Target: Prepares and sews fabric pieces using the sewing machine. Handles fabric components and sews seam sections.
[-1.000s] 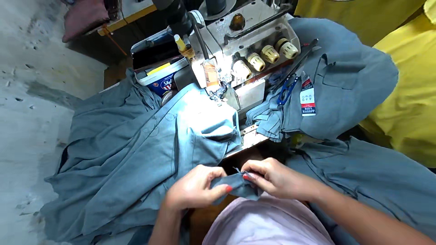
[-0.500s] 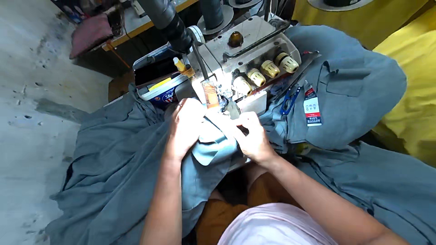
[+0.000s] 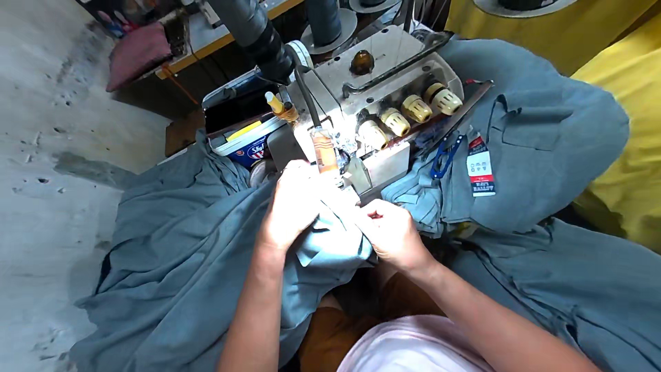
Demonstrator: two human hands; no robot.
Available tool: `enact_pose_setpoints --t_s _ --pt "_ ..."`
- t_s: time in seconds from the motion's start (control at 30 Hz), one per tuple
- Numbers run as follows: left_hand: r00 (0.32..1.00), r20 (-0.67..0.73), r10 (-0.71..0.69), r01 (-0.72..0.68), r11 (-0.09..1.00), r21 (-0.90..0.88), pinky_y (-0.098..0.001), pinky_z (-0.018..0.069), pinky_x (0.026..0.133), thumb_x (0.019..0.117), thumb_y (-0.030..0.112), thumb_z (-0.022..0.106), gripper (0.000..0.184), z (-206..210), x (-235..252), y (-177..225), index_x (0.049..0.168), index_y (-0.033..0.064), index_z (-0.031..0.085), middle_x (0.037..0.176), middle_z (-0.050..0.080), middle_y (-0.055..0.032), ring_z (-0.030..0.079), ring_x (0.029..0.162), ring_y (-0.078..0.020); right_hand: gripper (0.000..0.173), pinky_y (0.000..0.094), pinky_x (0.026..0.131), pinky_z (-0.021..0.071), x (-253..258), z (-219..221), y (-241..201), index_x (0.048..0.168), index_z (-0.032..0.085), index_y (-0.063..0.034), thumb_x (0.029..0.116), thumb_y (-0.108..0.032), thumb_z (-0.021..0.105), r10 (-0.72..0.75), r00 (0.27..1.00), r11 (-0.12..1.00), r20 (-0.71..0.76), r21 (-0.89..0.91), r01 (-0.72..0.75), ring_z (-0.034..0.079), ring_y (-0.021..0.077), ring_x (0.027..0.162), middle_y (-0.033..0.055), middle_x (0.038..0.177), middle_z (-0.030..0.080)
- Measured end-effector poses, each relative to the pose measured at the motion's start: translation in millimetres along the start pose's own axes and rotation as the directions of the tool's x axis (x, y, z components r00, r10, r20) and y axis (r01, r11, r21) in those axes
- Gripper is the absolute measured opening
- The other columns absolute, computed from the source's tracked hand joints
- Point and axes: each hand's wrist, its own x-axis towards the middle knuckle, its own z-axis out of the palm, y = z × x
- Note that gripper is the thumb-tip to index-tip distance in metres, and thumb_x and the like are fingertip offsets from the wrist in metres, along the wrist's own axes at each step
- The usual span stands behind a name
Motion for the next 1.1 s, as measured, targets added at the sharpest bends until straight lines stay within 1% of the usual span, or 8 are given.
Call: enact_pose_setpoints --t_s 0.17,0.37,0.6,0.77,0.87,0.97,1.03,1.1 --pt "0.961 -0.067 -0.269 0.271 0.963 0.013 -0.0573 0.0535 0.078 0.0952 0.02 0.071 0.045 7.5 7.4 19.8 0.125 -0.0059 0.05 0.093 0.066 -0.0235 0.069 0.088 -0.0379 0.01 0.0052 0.059 0.0421 0.8 6.3 3.4 0.094 0.061 0.0045 0.088 -0.002 0.066 -0.142 0.984 0.99 -0.104 -0.009 0.142 0.049 -0.0101 0.06 -0.004 0.069 0.058" --pt "0.954 -0.226 -0.198 0.18 0.979 -0.094 -0.0565 0.052 0.09 0.0964 0.011 0.064 0.047 19.4 14.5 4.3 0.136 -0.0043 0.045 0.114 0.064 -0.0274 0.066 0.107 -0.0384 0.015 0.0095 0.057 0.0417 16.5 10.7 8.6 0.101 0.065 0.0066 0.0883 -0.001 0.065 -0.18 0.978 0.979 -0.103 -0.112 0.168 0.047 -0.0059 0.056 -0.0022 0.063 0.055" --pt "0.96 -0.244 -0.139 0.126 0.99 -0.066 -0.0556 0.0519 0.092 0.0957 0.009 0.066 0.047 21.6 15.6 -2.6 0.136 -0.004 0.046 0.117 0.064 -0.0275 0.066 0.11 -0.0383 0.016 0.0101 0.055 0.0389 18.7 5.9 11.8 0.101 0.069 0.0068 0.0887 -0.003 0.066 -0.203 0.977 0.972 -0.072 -0.136 0.192 0.043 -0.0051 0.053 -0.0023 0.061 0.054" --pt "0.942 -0.224 -0.25 0.251 0.968 -0.024 -0.0595 0.0522 0.088 0.0995 0.008 0.062 0.043 18.5 29.4 -1.8 0.137 -0.0037 0.044 0.109 0.066 -0.0289 0.067 0.104 -0.0434 0.017 0.0156 0.054 0.0408 31.0 3.2 7.7 0.104 0.071 0.0033 0.0914 -0.007 0.07 -0.109 0.994 0.984 -0.018 -0.145 0.105 0.042 -0.0016 0.051 -0.002 0.061 0.055" --pt "0.952 -0.243 -0.188 0.205 0.978 0.048 -0.0601 0.0524 0.09 0.1026 0.012 0.059 0.041 13.5 16.6 -0.1 0.139 -0.0007 0.047 0.125 0.061 -0.0288 0.065 0.112 -0.0448 0.016 0.0145 0.054 0.0394 32.4 2.2 5.9 0.103 0.07 0.0049 0.0912 -0.006 0.07 -0.105 0.994 0.984 -0.007 -0.147 0.103 0.041 -0.0019 0.052 -0.0016 0.061 0.053" --pt "0.961 -0.276 -0.01 0.075 0.972 0.224 -0.0628 0.0505 0.091 0.0944 0.032 0.07 0.048 -0.8 -9.6 0.2 0.121 -0.0067 0.063 0.126 0.059 -0.0311 0.061 0.114 -0.0484 0.016 0.0155 0.054 0.0385 34.0 1.7 5.3 0.1 0.071 0.0038 0.0921 -0.009 0.068 -0.103 0.995 0.976 -0.008 -0.194 0.1 0.04 -0.0017 0.052 -0.0029 0.059 0.052" --pt "0.981 -0.165 0.102 -0.054 0.96 0.274 -0.0663 0.0458 0.091 0.0759 0.064 0.07 0.066 -10.3 -38.4 -2.5 0.099 0.0024 0.072 0.113 0.066 -0.0233 0.062 0.11 -0.0453 0.017 0.0171 0.055 0.0394 35.6 0.6 3.5 0.1 0.072 0.003 0.0931 -0.012 0.067 -0.1 0.995 0.972 0.0 -0.215 0.097 0.041 -0.0008 0.053 -0.0031 0.059 0.053" --pt "0.982 -0.022 0.186 -0.173 0.946 0.276 -0.0738 0.033 0.105 0.075 0.069 0.067 0.067 -14.7 -60.5 -8.4 0.096 0.0054 0.075 0.124 0.066 -0.0238 0.057 0.124 -0.0491 0.019 0.0174 0.055 0.0401 36.4 0.2 1.8 0.101 0.072 0.0034 0.0942 -0.013 0.066 -0.115 0.993 0.969 0.014 -0.218 0.115 0.042 -0.0001 0.053 -0.0021 0.061 0.054"
